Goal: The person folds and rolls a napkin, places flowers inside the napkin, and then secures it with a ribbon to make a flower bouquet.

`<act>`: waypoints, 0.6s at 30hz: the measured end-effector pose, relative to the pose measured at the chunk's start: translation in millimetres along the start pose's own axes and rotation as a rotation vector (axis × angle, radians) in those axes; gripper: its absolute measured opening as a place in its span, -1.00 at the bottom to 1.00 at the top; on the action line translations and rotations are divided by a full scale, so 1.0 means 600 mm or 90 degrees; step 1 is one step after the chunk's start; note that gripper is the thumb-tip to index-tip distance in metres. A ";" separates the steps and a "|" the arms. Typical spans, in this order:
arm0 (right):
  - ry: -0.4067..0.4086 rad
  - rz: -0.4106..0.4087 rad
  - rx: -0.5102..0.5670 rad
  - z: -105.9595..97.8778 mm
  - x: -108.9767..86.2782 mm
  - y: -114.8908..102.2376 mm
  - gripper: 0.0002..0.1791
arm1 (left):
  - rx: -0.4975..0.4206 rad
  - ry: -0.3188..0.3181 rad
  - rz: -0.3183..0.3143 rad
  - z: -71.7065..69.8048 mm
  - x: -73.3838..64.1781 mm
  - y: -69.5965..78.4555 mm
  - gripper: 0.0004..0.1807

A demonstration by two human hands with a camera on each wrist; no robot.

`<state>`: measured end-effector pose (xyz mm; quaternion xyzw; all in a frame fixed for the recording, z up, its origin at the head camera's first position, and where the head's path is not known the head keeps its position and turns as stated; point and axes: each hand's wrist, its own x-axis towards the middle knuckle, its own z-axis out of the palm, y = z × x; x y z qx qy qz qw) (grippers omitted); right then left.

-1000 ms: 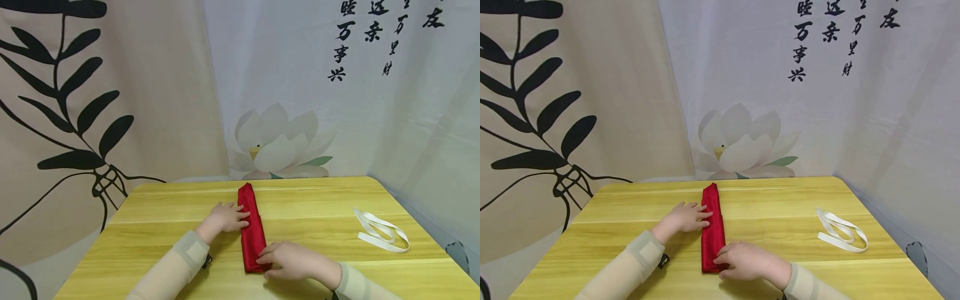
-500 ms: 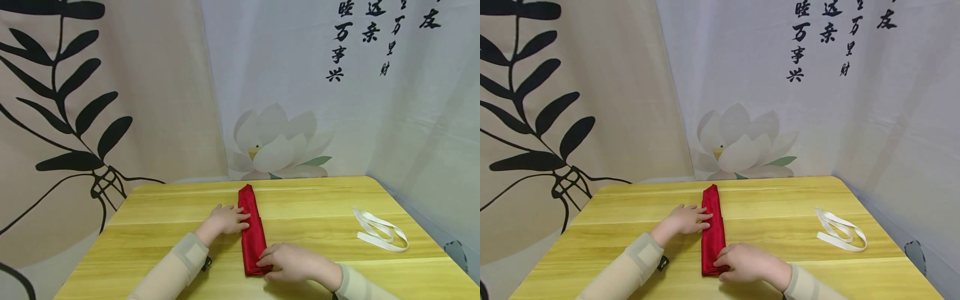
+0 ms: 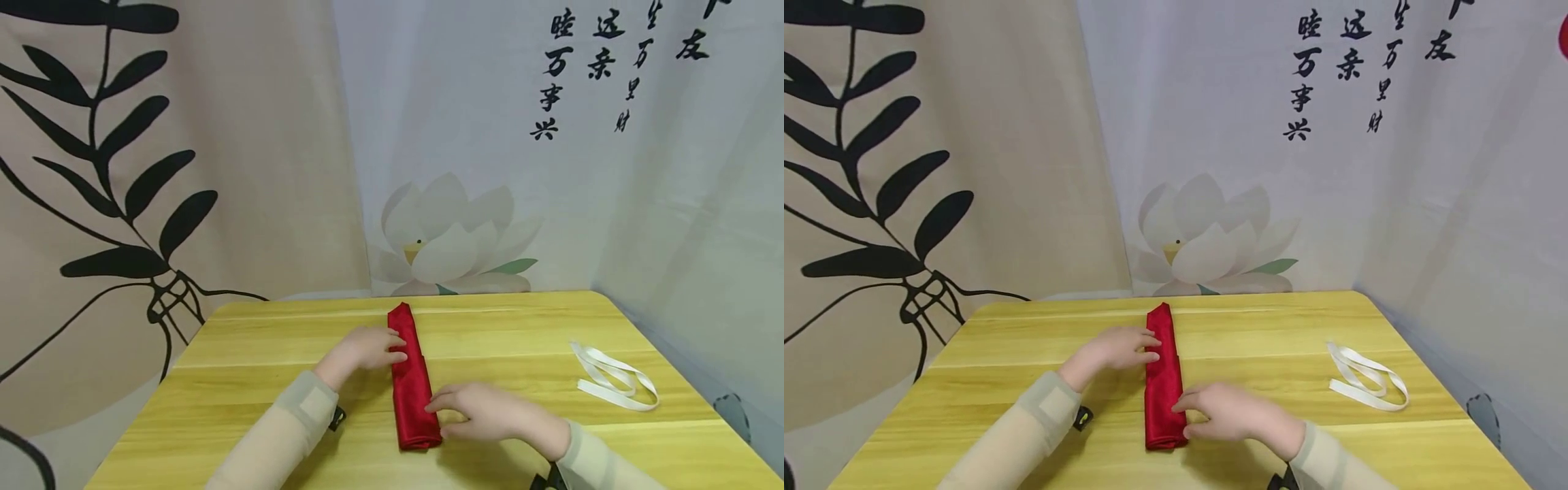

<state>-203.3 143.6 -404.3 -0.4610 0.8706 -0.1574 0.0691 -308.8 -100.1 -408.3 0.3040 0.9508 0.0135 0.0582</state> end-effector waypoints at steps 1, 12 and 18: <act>0.004 0.010 0.002 -0.006 -0.001 0.003 -0.64 | -0.003 0.013 0.010 -0.005 0.002 0.000 -0.54; 0.087 0.127 -0.028 -0.069 -0.053 0.083 -0.63 | -0.063 0.100 0.093 -0.057 0.043 0.029 -0.65; 0.144 0.224 0.023 -0.092 -0.098 0.140 -0.63 | -0.149 0.143 0.113 -0.087 0.068 0.057 -0.70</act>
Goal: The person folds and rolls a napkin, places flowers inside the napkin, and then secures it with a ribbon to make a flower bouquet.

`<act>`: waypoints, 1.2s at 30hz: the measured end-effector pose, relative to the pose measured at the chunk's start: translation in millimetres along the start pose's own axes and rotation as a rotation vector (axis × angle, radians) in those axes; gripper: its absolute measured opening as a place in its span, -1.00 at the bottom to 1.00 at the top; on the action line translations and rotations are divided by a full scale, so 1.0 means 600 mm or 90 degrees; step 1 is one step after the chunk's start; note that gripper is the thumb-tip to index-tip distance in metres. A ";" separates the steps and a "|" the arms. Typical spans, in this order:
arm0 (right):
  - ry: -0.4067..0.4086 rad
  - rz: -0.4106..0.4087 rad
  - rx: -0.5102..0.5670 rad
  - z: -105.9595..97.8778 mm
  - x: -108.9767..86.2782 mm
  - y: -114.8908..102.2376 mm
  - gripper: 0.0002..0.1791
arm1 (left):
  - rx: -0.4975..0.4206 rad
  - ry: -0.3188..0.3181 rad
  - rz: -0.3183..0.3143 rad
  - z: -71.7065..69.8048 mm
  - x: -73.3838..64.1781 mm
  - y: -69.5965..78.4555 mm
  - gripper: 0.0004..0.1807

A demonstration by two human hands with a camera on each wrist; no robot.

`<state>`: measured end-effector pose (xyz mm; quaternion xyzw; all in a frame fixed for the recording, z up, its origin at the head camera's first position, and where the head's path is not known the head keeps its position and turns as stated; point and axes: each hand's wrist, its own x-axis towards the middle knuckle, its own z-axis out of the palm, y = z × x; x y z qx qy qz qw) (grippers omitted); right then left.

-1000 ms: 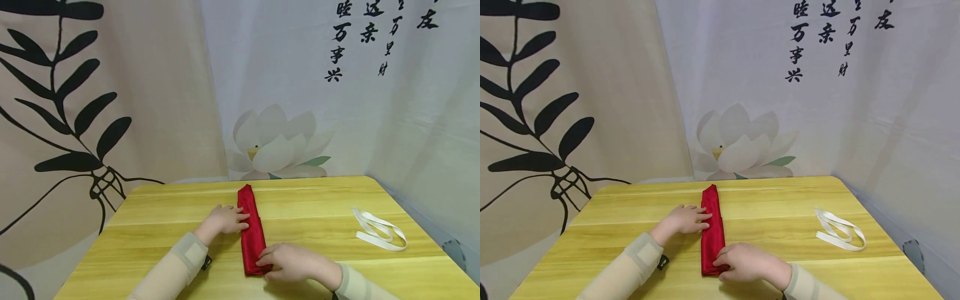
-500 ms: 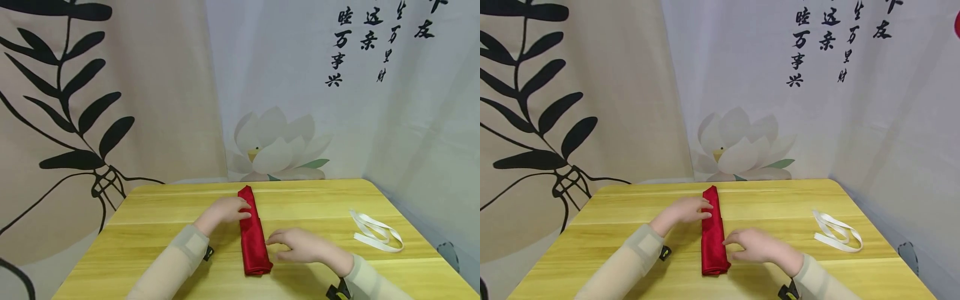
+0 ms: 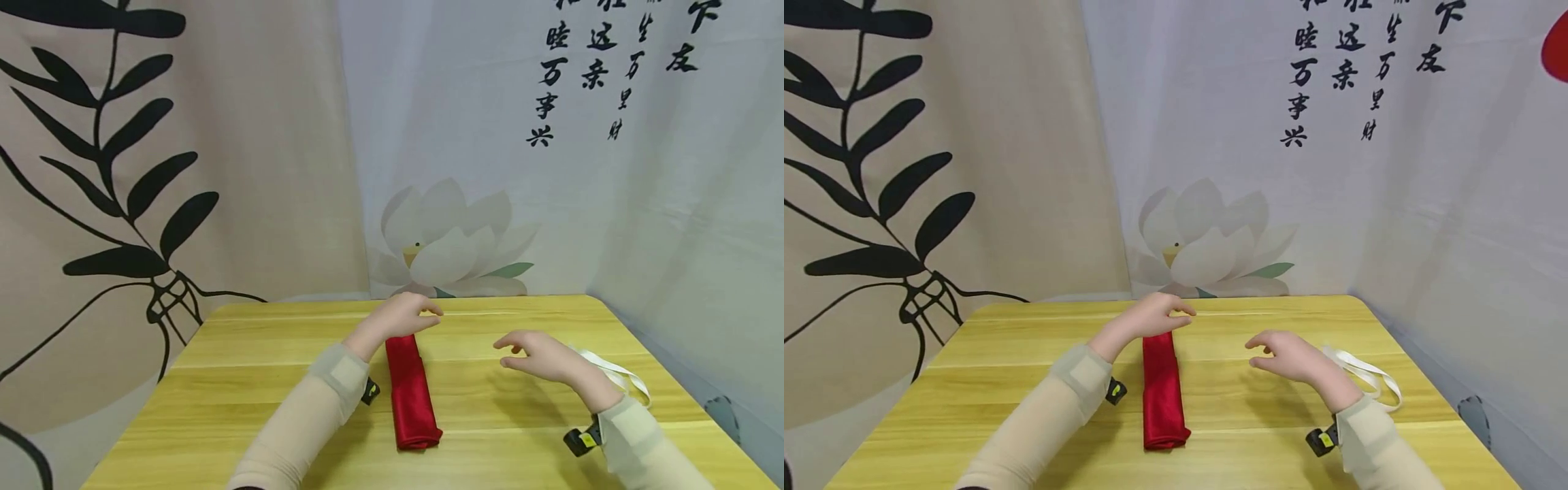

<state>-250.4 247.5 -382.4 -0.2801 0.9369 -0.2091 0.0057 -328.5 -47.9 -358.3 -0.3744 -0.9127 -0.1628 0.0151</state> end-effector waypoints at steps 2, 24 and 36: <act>0.020 0.025 0.009 -0.004 -0.008 0.023 -0.63 | -0.014 0.010 0.013 0.001 0.014 0.011 -0.71; 0.021 -0.135 0.028 0.128 0.005 -0.081 -0.68 | -0.019 -0.063 0.021 0.079 0.035 0.023 -0.75; -0.034 -0.171 -0.005 0.181 0.039 -0.165 -0.40 | -0.065 -0.044 -0.054 0.073 -0.023 -0.051 -0.79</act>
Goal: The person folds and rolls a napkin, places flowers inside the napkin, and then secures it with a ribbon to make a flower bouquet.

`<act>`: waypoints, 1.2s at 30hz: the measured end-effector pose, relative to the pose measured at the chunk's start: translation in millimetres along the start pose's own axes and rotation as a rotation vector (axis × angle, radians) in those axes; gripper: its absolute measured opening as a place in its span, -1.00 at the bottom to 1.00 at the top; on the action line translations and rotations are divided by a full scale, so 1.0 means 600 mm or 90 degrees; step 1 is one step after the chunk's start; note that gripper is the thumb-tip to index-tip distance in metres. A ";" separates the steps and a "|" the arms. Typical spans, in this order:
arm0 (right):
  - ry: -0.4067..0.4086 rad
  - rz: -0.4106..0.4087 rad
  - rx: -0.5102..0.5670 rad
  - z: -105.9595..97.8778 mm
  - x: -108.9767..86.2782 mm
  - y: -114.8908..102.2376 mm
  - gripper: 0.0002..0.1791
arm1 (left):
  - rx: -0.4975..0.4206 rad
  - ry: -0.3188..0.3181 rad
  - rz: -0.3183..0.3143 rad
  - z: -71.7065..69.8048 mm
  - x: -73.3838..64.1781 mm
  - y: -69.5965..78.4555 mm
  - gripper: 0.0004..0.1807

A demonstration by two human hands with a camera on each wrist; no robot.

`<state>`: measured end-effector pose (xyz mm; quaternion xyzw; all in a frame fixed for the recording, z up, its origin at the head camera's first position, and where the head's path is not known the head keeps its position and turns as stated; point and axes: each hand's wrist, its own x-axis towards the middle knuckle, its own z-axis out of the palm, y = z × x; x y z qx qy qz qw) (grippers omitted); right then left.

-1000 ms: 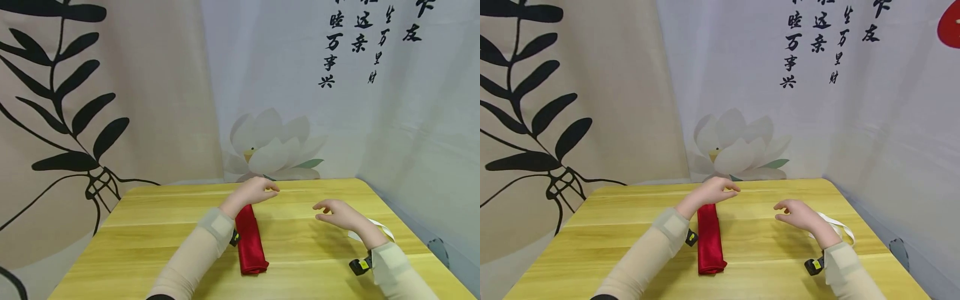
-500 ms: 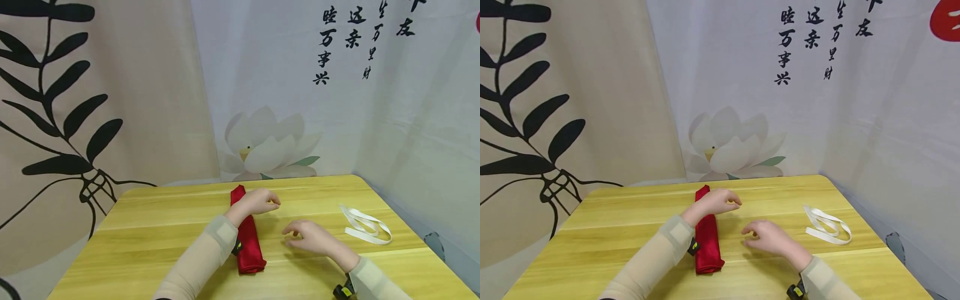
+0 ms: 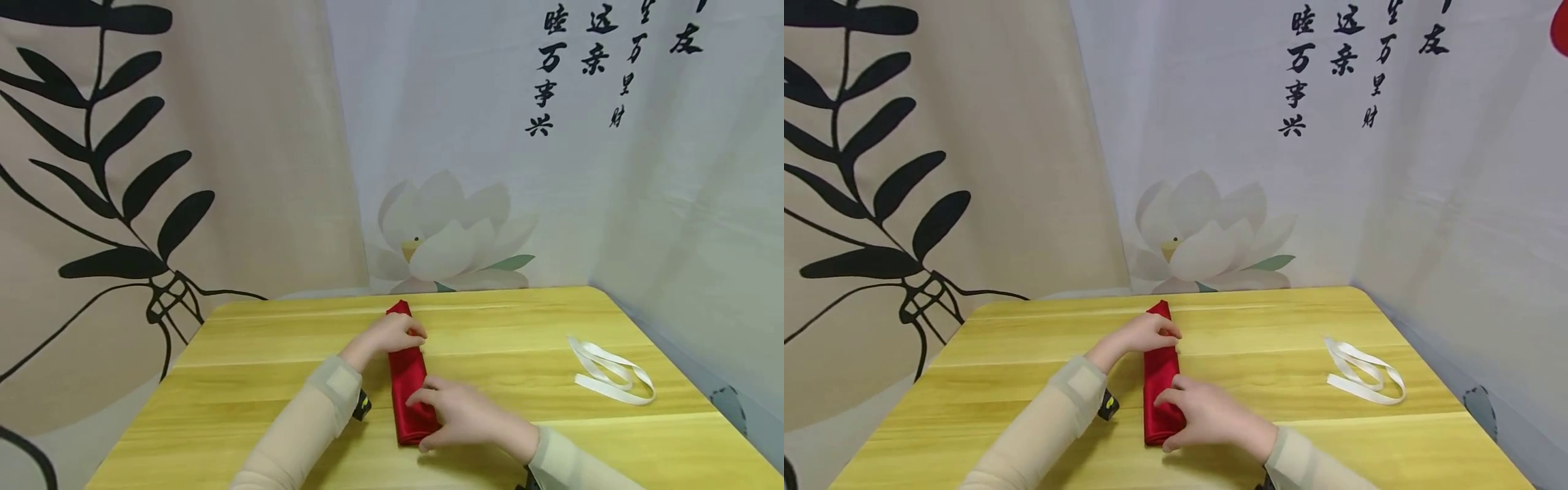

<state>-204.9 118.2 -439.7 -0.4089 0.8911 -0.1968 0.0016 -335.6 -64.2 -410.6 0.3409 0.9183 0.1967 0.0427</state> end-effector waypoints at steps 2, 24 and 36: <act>-0.012 -0.003 -0.018 0.003 0.004 -0.003 -0.44 | -0.003 -0.002 -0.007 0.000 -0.002 -0.004 -0.79; -0.066 -0.036 -0.109 0.014 0.024 -0.003 -0.67 | -0.007 -0.036 -0.031 0.007 -0.009 -0.005 -0.77; -0.029 -0.006 0.030 -0.038 0.002 0.029 -0.76 | 0.000 -0.031 -0.016 -0.007 0.004 0.008 -0.76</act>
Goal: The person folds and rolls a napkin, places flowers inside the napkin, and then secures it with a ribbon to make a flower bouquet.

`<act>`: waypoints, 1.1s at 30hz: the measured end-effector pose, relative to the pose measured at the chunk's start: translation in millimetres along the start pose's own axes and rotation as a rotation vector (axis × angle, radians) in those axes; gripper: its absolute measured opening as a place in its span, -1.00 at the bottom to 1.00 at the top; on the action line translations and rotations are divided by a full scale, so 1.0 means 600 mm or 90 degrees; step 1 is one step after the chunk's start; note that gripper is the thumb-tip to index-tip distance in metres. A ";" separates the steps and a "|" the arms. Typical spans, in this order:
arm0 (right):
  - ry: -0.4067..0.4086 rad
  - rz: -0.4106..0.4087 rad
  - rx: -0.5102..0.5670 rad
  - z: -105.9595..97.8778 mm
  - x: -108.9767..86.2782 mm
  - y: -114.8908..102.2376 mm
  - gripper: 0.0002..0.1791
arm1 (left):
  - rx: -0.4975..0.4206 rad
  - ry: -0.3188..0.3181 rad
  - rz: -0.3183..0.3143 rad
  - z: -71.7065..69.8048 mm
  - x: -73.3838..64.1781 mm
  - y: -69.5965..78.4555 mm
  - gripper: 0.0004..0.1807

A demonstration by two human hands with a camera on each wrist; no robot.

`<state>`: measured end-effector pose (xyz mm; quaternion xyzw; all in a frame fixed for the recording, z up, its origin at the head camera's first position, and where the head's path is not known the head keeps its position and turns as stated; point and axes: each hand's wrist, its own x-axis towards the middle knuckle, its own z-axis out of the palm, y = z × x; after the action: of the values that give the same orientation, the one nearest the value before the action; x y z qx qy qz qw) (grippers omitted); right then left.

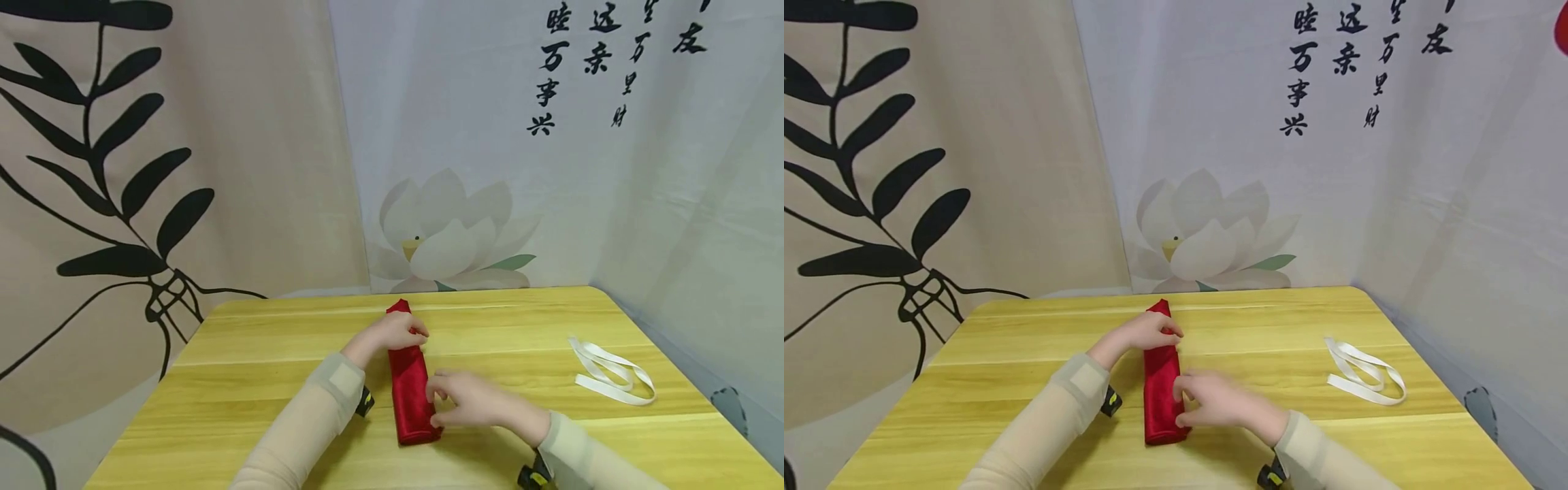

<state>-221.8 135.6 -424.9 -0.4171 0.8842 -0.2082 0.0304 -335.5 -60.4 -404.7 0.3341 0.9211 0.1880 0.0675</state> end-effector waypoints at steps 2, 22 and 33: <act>0.021 0.014 -0.011 -0.025 -0.012 0.016 -0.80 | -0.001 0.000 0.007 -0.003 0.008 0.009 -0.73; 0.164 0.326 0.069 -0.165 -0.194 0.233 -0.74 | -0.125 0.051 0.080 0.010 0.105 0.120 -0.71; 0.247 0.456 0.056 -0.162 -0.279 0.280 -0.53 | -0.335 0.032 0.099 0.082 0.139 0.182 -0.70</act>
<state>-257.0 389.2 -422.7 -0.0340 0.9532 -0.2966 -0.0485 -322.6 85.0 -407.2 0.3702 0.8135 0.4338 0.1140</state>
